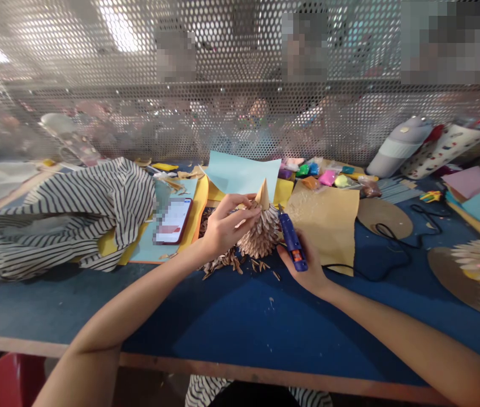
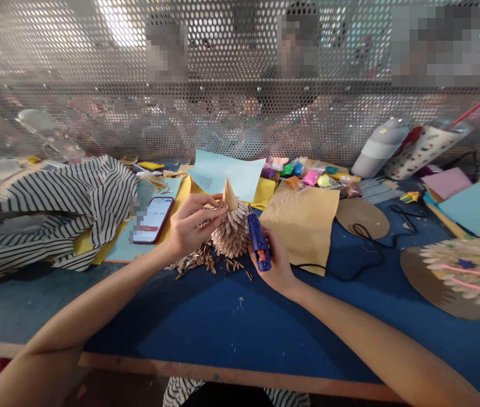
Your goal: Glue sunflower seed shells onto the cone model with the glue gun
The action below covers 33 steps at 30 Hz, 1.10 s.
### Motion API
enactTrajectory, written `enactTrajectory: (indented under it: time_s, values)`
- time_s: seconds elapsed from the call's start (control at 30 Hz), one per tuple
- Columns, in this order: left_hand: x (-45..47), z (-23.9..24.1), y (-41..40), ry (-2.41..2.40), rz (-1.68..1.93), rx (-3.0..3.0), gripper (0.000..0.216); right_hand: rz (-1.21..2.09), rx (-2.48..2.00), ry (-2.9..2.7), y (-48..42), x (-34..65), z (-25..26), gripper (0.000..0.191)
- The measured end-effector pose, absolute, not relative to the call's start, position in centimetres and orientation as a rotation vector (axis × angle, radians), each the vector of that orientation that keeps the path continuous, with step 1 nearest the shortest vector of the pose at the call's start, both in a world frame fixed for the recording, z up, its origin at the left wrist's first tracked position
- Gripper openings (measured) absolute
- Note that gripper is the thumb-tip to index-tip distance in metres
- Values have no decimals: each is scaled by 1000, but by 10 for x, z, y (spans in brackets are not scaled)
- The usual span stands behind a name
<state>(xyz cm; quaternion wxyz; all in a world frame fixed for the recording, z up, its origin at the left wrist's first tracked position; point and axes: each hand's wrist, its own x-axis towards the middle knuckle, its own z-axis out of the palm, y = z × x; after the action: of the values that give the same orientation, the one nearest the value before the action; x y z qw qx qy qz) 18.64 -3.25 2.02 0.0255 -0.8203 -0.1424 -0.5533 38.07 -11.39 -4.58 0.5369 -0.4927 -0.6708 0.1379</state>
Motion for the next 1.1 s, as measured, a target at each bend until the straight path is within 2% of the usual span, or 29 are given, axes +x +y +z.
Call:
enactTrajectory:
  time_s: [0.6,0.83,1.1]
  values:
    - [187,19,-33,-443,-1745,-2501,18,324,-1163,-1605,-114,380,-45,27]
    - [187,19,-33,-448,-1725,-2501,18,340,-1175,-1598,-114,380,-43,20]
    - [187,18,-33,-463,-1698,-2451,20,346,-1164,-1595,-114,380,-46,28]
